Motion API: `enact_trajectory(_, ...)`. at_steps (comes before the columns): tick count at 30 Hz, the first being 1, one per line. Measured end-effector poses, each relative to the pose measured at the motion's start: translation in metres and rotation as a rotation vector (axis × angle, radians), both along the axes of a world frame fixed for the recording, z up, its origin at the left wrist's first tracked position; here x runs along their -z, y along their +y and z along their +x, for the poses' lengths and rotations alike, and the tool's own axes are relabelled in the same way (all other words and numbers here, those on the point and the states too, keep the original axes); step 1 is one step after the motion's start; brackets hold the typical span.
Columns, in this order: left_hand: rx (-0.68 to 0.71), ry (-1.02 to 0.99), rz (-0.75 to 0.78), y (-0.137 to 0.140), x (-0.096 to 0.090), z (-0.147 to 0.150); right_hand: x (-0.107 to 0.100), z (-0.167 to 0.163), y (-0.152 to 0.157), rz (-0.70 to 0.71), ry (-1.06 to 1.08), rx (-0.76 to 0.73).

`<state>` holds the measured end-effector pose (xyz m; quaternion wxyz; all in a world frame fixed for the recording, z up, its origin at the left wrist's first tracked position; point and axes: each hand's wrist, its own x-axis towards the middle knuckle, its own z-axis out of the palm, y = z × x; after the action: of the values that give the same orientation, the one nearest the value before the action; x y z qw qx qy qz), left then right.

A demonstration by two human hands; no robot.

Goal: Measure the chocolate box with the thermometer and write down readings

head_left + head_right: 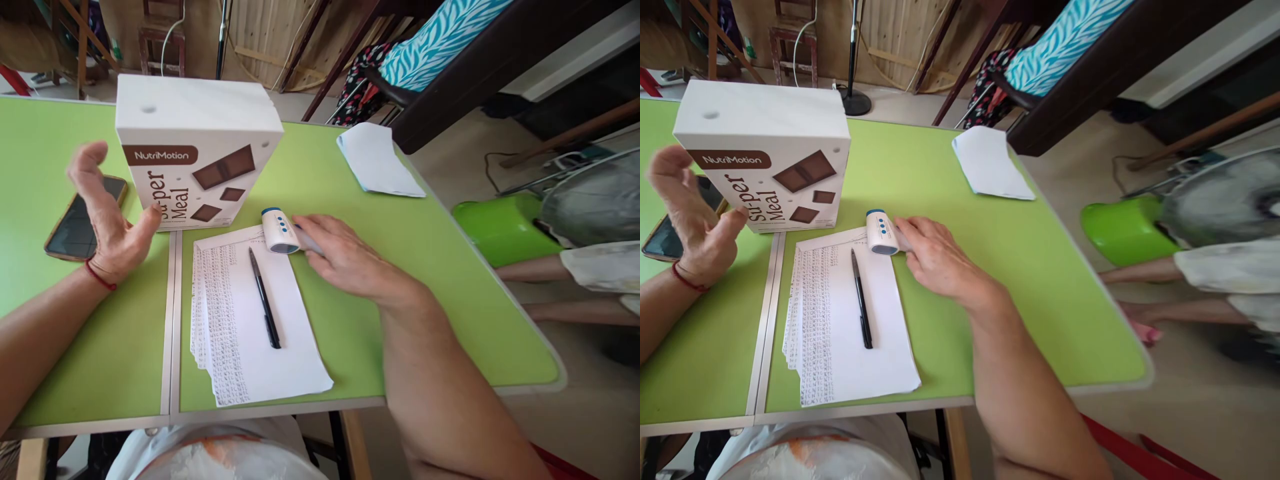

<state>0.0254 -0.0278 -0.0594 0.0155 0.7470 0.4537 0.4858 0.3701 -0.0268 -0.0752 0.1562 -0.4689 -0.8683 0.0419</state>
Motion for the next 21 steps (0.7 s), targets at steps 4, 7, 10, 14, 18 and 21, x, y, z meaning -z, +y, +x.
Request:
enact_trajectory(4, 0.038, 0.076, 0.453, -0.021, -0.009, 0.022, -0.012, -0.024, -0.019, 0.099, 0.216, 0.074)
enact_trajectory(7, 0.425, 0.408, 0.401, -0.04, -0.011, 0.039, -0.013, -0.044, -0.035, -0.041, 0.303, -0.006)
enact_trajectory(10, 0.617, 0.715, 0.235, -0.056, -0.009, 0.05, -0.007, -0.058, -0.045, -0.112, 0.222, -0.033)
enact_trajectory(14, 0.566, 0.863, 0.088, -0.068, -0.005, 0.056, -0.003, -0.062, -0.043, -0.14, 0.242, -0.026)
enact_trajectory(18, 0.477, 0.939, 0.008, -0.072, -0.005, 0.06, -0.009, -0.057, -0.039, -0.224, 0.558, -0.065)
enact_trajectory(21, 0.452, 0.955, -0.06, -0.076, -0.006, 0.062, -0.011, -0.057, -0.042, -0.326, 0.774, -0.128)
